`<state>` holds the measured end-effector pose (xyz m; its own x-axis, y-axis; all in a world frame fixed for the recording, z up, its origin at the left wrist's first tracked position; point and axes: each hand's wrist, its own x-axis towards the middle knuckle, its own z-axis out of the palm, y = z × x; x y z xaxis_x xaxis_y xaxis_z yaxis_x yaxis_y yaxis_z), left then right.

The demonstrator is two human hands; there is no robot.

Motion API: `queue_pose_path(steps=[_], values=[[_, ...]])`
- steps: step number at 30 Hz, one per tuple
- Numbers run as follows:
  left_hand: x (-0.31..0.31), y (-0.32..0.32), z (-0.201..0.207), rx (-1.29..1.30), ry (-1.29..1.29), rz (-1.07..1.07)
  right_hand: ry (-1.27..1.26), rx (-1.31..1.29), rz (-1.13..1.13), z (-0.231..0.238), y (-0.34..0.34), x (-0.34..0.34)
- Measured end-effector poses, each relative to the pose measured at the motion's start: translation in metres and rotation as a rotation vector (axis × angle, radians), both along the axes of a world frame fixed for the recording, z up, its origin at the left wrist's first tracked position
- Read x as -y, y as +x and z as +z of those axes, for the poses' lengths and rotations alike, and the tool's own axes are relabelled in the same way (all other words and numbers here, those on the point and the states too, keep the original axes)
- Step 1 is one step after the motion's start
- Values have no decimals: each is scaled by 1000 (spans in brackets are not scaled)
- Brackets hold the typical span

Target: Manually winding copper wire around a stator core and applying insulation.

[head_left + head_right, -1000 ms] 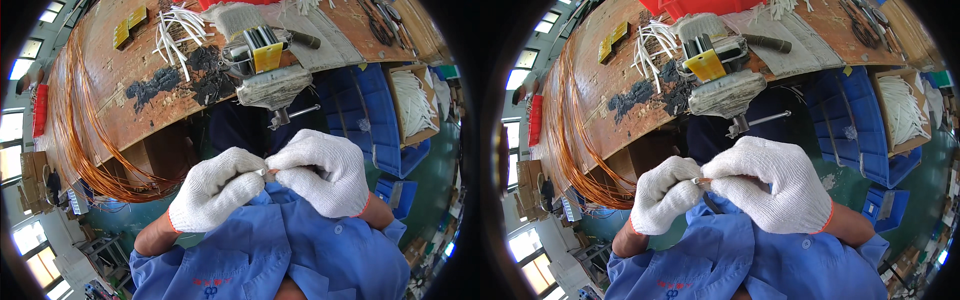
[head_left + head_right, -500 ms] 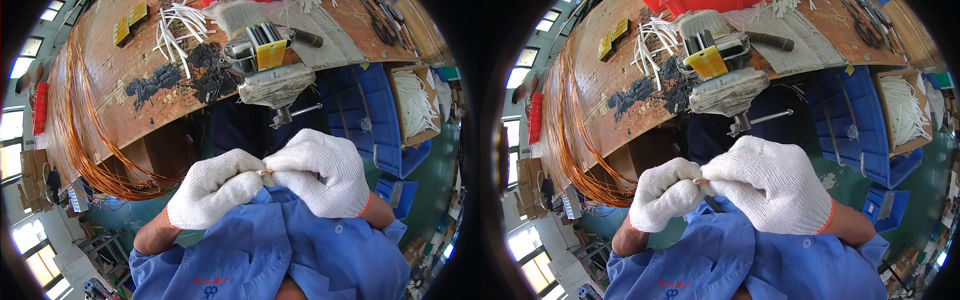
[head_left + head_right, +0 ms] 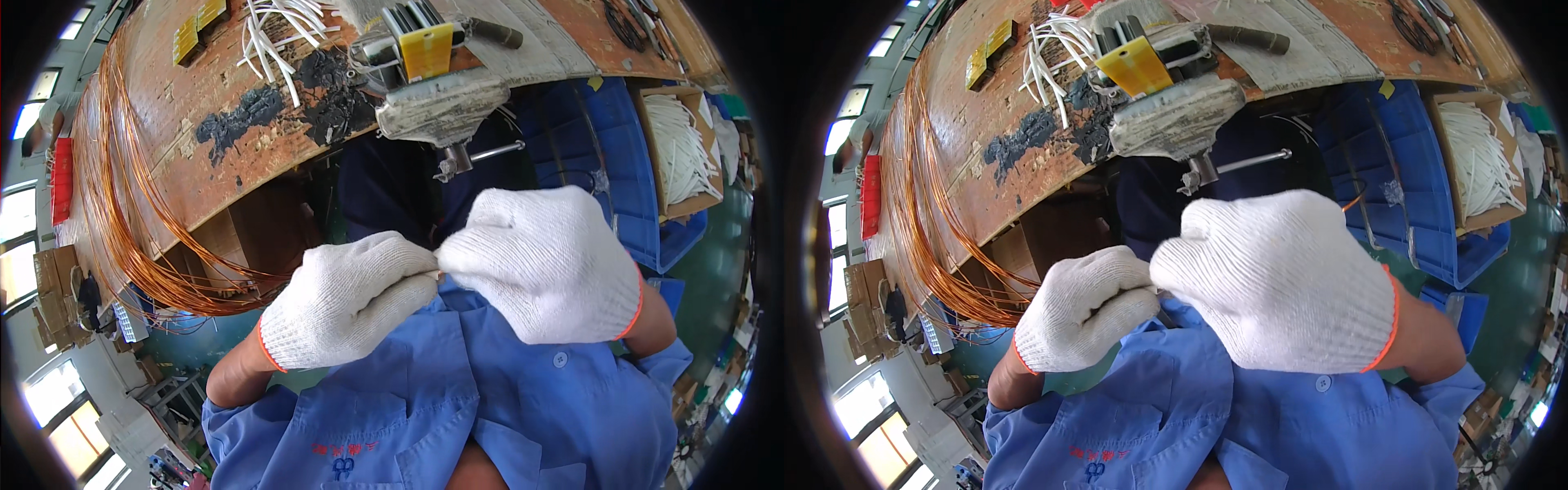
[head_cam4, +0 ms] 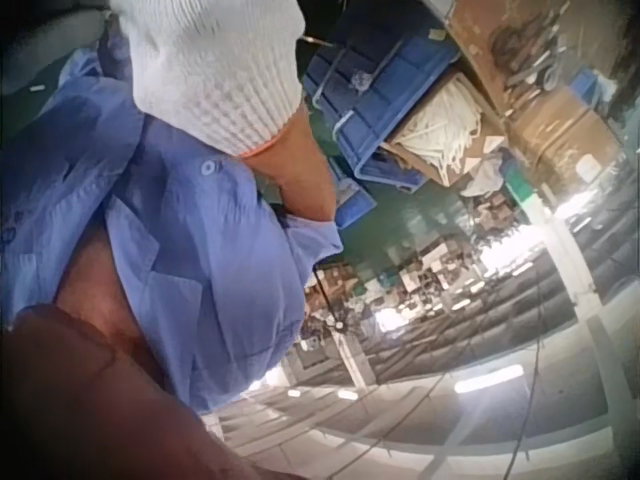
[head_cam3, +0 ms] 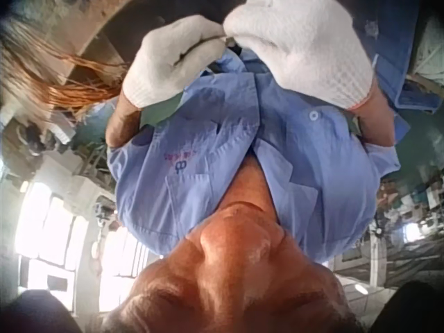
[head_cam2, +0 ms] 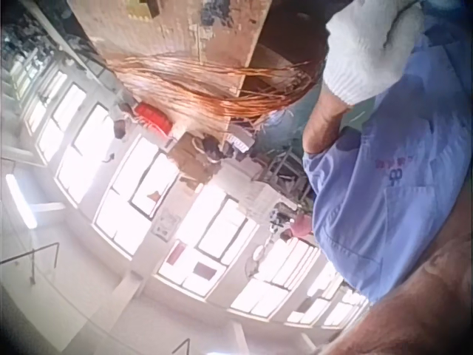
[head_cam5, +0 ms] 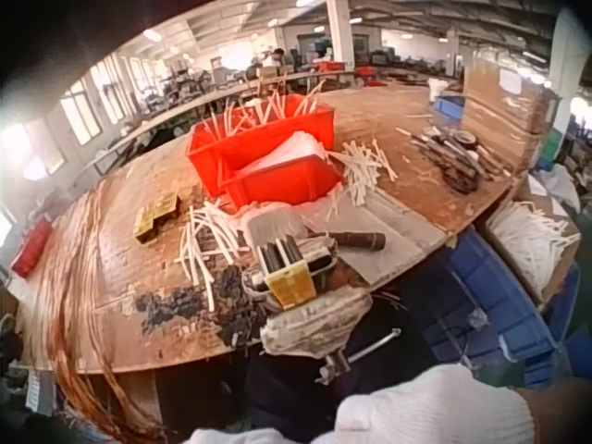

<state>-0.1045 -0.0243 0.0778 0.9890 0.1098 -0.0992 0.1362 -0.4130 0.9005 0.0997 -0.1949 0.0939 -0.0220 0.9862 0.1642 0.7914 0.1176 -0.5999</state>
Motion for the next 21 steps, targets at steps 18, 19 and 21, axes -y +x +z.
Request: queue_pose_path(steps=[18, 19, 21], values=[[-10, 10, -16, -52, -115, -159, -99, -45, 353, -19, 38, -26], [-9, 9, -18, -44, -145, -146, -100, -64, 363, -19, 39, -27], [-10, 10, -20, -52, -182, -142, -110, -75, 367, -20, 39, -28]])
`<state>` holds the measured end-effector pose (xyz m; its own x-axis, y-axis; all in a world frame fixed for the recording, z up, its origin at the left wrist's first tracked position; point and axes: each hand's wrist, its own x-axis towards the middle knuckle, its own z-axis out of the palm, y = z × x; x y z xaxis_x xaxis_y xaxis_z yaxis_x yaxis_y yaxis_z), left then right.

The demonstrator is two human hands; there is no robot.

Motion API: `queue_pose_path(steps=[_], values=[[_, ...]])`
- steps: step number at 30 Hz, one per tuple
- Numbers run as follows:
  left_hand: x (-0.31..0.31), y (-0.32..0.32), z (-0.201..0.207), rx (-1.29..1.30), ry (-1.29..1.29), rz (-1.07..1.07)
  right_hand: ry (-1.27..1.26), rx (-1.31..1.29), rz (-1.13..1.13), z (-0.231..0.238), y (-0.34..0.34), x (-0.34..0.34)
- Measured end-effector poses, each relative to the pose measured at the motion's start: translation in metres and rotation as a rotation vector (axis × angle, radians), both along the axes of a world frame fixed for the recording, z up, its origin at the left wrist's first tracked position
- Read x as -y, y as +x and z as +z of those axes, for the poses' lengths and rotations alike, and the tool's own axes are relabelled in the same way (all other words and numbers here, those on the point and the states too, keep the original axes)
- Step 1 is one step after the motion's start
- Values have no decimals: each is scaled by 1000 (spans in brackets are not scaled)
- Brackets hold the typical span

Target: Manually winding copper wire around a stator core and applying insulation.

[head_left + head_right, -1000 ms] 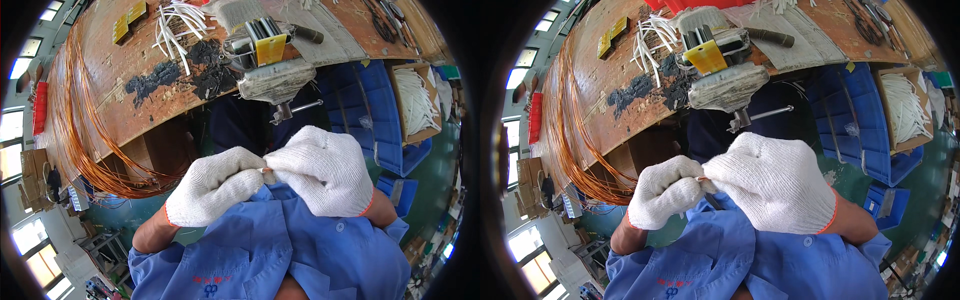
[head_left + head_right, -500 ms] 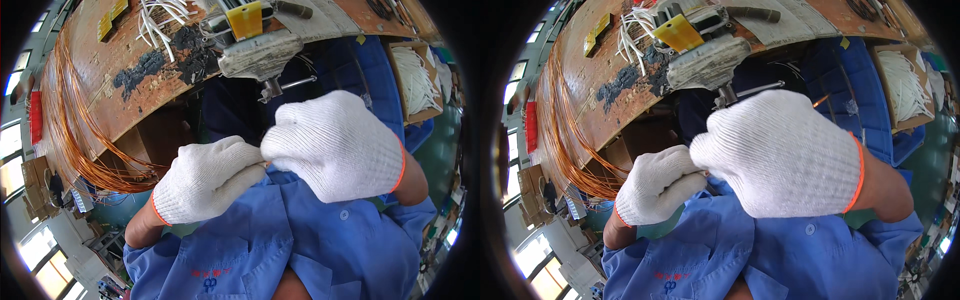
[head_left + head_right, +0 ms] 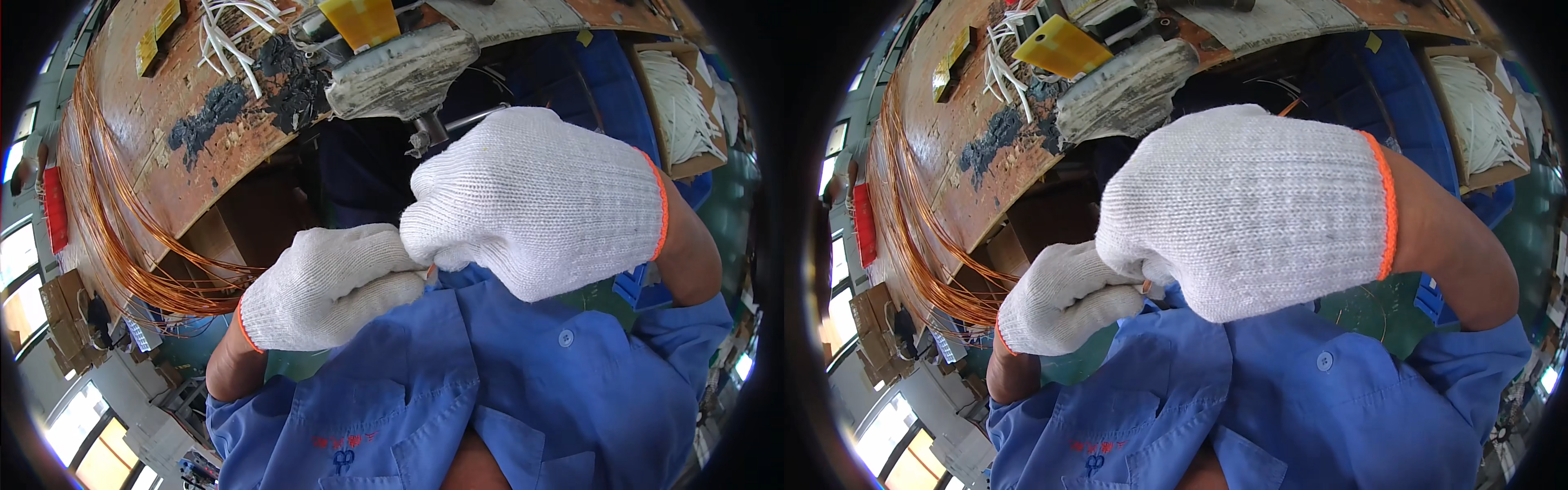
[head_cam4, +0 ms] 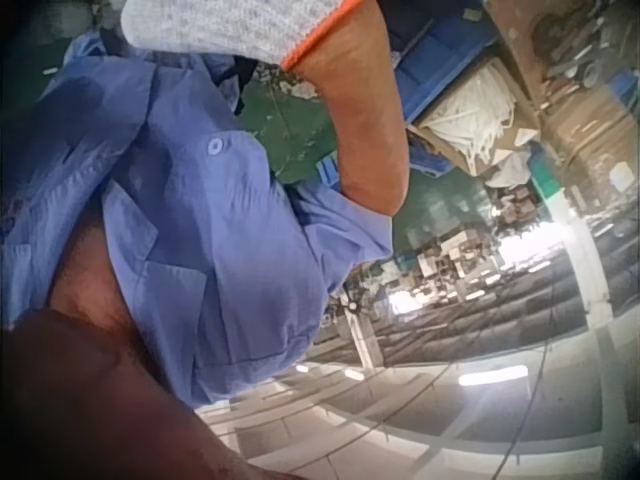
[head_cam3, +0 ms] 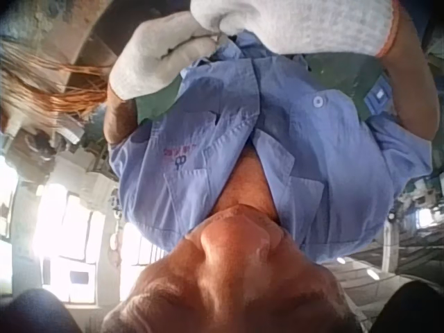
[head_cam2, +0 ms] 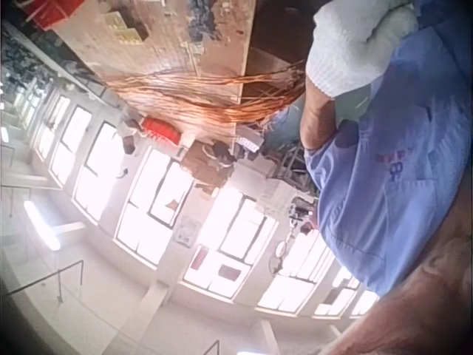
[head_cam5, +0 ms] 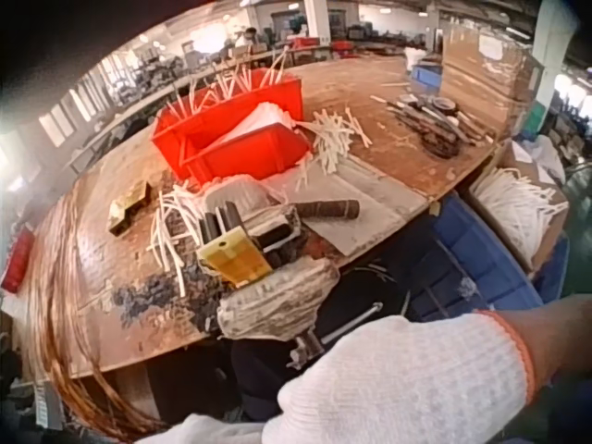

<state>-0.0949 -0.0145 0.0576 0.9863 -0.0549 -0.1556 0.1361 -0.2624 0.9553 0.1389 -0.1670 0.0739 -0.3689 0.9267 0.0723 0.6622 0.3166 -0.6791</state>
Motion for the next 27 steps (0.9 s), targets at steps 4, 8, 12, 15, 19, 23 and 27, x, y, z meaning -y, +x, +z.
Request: queue_pose_path(steps=[4, 8, 12, 15, 19, 23, 27], values=[[-6, 4, 1, -43, -41, -28, -88, 60, 24, 8, 3, -4], [-8, 6, -3, -2, -50, -68, -47, 65, 12, 3, 1, -1], [-11, 6, -1, -119, -136, -66, -9, 68, 13, -2, 1, 2], [-13, 6, -5, -106, -182, -78, -25, 90, 5, 0, 0, 5], [-8, 6, -8, -58, -178, -90, -48, 78, 17, 2, 0, 7], [-7, 5, -8, -38, -169, -93, -49, 56, 17, 1, -2, 7], [-1, 5, -2, -203, -185, 32, 17, 71, -122, 0, -9, 12]])
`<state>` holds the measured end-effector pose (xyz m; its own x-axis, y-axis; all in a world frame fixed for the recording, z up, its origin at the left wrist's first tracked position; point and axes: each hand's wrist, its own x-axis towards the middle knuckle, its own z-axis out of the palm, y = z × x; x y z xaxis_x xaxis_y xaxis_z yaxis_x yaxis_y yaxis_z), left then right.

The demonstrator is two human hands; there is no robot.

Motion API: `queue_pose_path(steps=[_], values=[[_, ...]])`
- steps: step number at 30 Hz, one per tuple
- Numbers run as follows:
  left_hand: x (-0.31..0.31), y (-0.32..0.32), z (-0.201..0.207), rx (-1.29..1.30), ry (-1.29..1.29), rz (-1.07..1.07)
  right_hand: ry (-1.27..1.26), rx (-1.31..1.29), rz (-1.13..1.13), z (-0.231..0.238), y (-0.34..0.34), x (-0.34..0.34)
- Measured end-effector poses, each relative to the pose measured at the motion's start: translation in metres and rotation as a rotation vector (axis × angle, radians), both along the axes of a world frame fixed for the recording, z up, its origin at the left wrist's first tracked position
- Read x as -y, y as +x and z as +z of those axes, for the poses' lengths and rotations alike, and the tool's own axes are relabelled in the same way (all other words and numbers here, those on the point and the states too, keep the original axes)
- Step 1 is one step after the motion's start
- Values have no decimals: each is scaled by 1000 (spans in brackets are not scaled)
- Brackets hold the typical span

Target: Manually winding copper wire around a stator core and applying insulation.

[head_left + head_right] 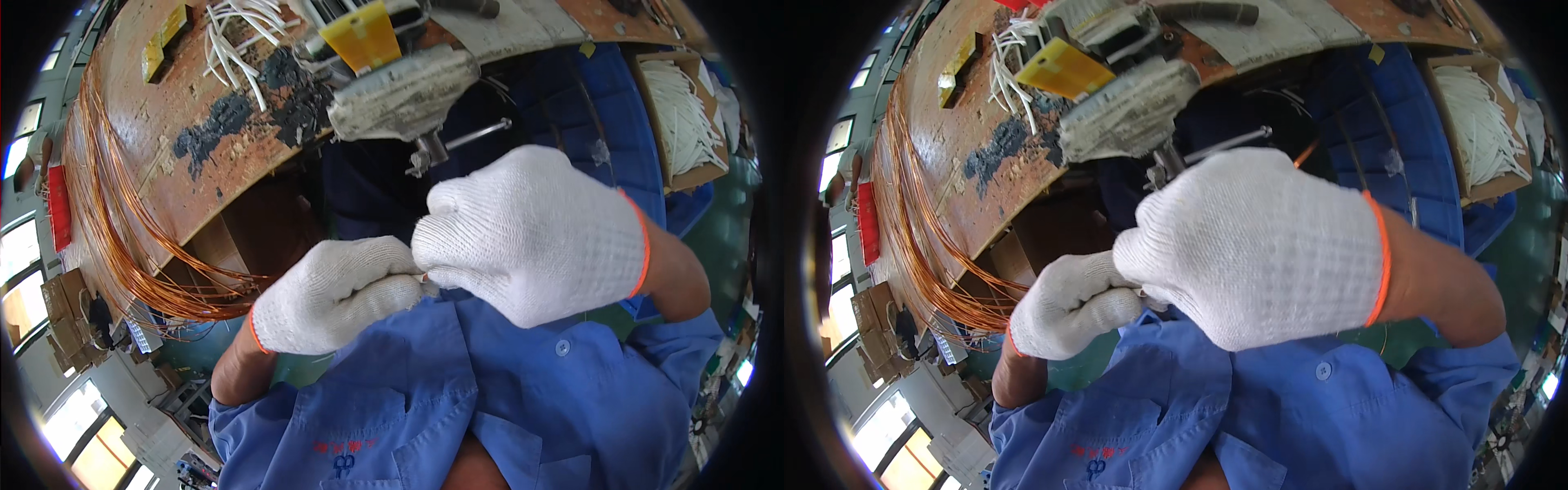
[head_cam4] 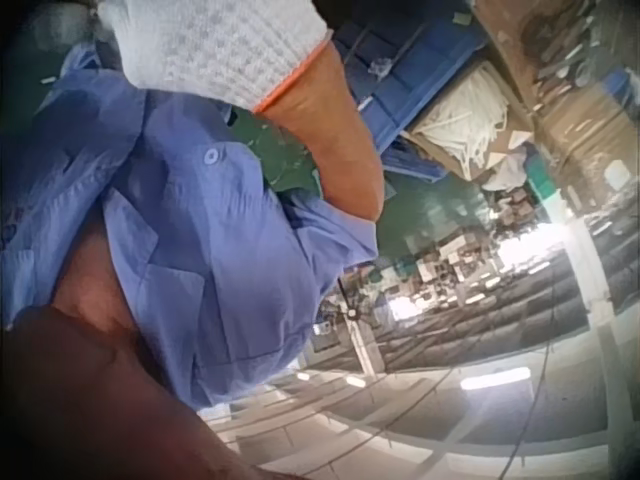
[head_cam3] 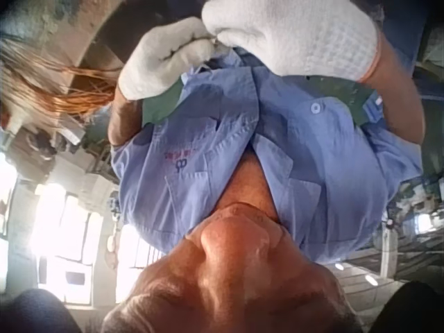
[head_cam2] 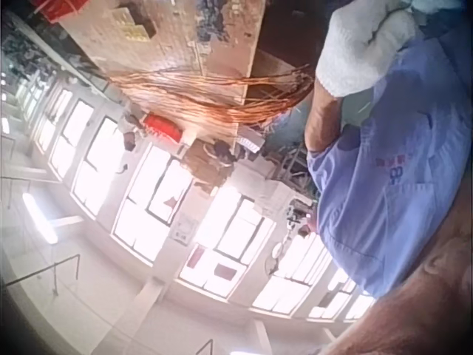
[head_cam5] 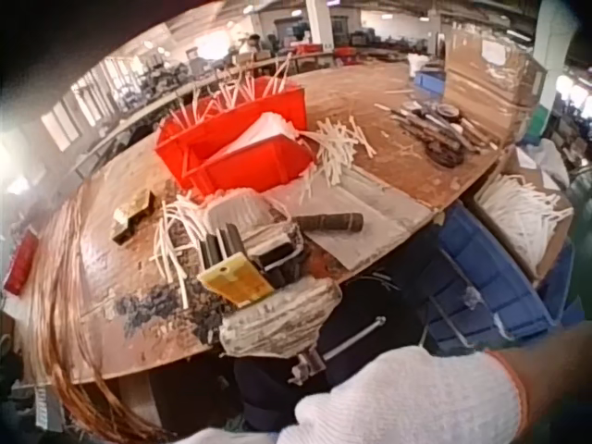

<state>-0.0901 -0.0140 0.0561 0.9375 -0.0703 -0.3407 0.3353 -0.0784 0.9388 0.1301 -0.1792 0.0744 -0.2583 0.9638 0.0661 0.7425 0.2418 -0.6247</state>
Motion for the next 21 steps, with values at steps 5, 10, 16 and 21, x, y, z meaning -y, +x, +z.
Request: queue_pose_path(steps=[5, 10, 16, 21], values=[[9, -1, 11, -29, 179, 135, 54, 108, -192, -3, -16, 11], [9, -2, 11, 42, 301, 126, 18, 48, -249, 1, -21, 11], [7, -4, 11, 14, 147, 110, 376, 256, -91, -17, -24, 11], [6, -9, 9, 29, 151, 129, 275, 171, -162, -6, -30, 11]])
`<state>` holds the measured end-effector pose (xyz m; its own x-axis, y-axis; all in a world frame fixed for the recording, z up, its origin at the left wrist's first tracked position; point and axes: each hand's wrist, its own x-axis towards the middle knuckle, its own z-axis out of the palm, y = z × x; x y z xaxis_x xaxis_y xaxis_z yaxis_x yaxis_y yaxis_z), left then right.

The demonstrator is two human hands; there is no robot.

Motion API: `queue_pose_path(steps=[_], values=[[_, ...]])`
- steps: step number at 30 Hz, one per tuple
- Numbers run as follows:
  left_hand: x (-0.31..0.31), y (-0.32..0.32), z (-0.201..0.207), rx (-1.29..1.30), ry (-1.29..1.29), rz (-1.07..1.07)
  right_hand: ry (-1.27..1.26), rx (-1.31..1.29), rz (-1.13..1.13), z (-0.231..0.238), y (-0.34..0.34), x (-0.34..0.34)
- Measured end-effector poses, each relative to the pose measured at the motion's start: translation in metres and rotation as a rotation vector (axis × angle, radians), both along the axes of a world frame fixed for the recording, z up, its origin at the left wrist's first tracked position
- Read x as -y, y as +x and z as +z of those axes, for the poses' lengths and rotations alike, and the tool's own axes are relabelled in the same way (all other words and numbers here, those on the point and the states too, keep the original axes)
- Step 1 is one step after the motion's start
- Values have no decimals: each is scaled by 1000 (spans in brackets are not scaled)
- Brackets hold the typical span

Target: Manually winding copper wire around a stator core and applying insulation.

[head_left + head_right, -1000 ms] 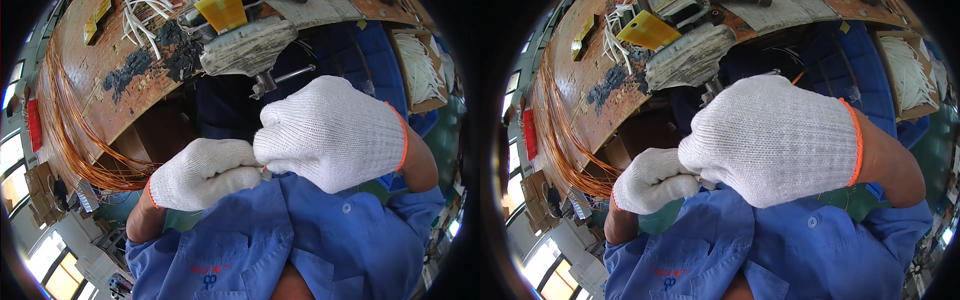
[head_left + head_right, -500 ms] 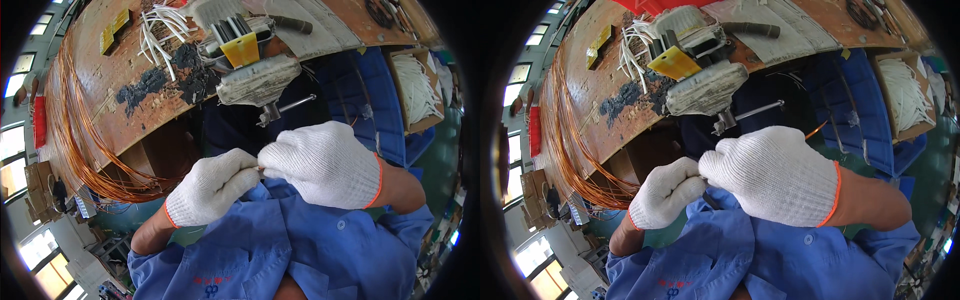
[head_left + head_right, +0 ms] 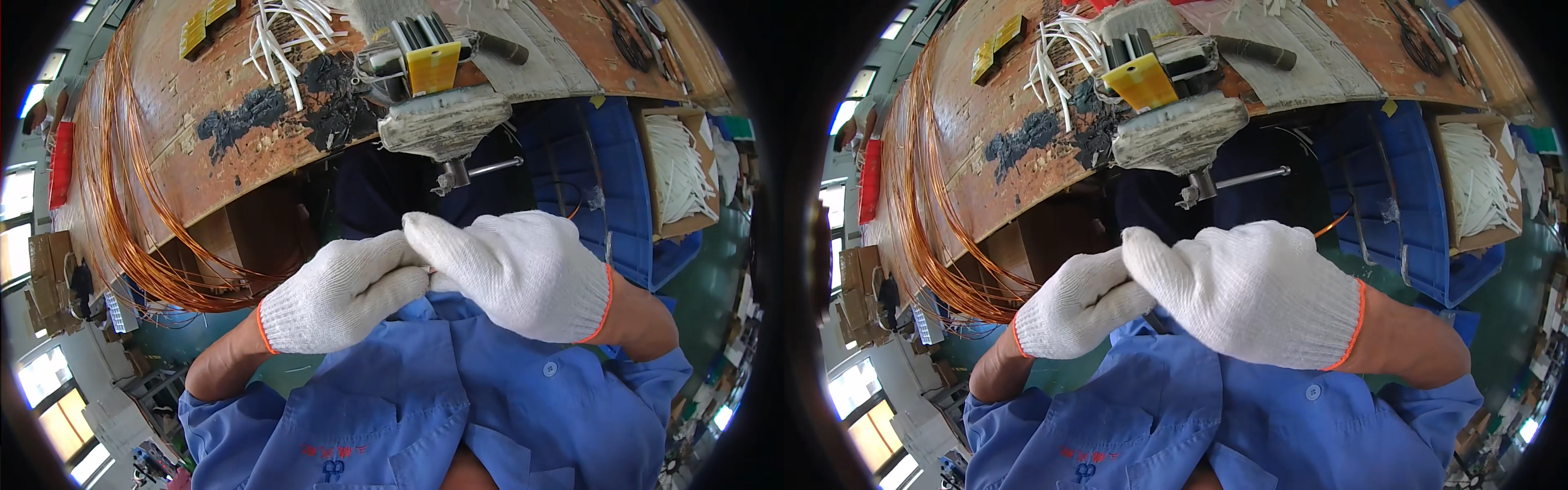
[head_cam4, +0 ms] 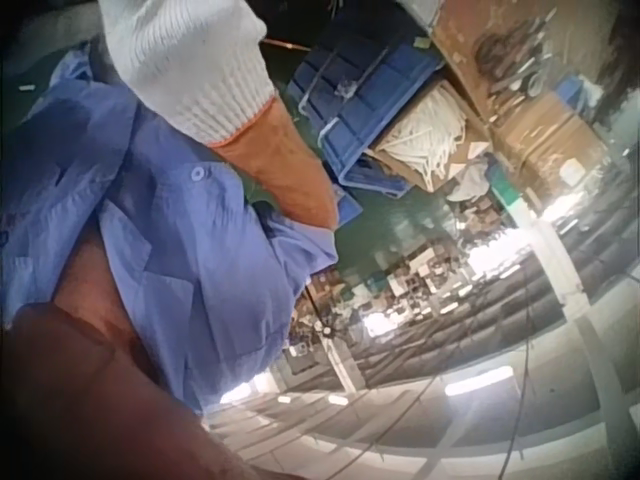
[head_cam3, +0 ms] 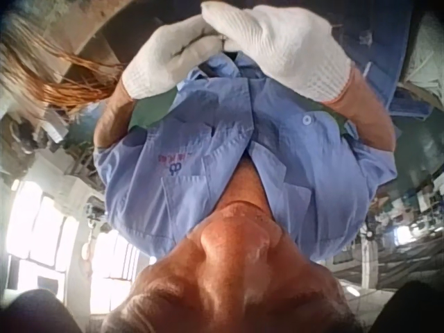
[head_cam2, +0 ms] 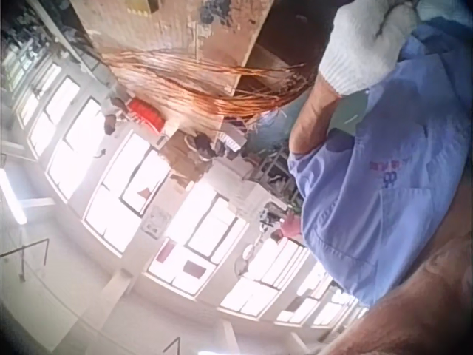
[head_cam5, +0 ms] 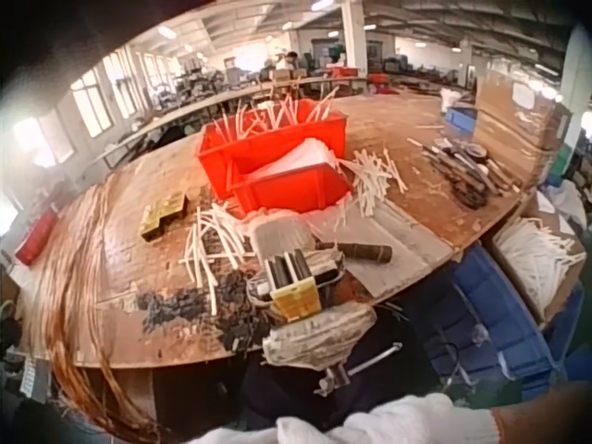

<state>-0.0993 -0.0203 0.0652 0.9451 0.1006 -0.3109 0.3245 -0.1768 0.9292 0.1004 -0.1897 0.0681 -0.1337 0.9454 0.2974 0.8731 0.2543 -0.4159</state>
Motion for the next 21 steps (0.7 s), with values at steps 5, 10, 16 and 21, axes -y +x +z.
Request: queue_pose_path(steps=[5, 10, 16, 21], values=[[7, -1, -3, 272, 443, -9, -341, -576, -123, 7, 2, 0], [10, 1, -8, 402, 799, -75, -493, -769, -178, 17, 7, 0], [13, 3, -14, 419, 754, 3, -164, -534, -140, 2, 0, 7], [14, 1, -17, 398, 722, 56, -119, -465, -153, 3, -2, 9]])
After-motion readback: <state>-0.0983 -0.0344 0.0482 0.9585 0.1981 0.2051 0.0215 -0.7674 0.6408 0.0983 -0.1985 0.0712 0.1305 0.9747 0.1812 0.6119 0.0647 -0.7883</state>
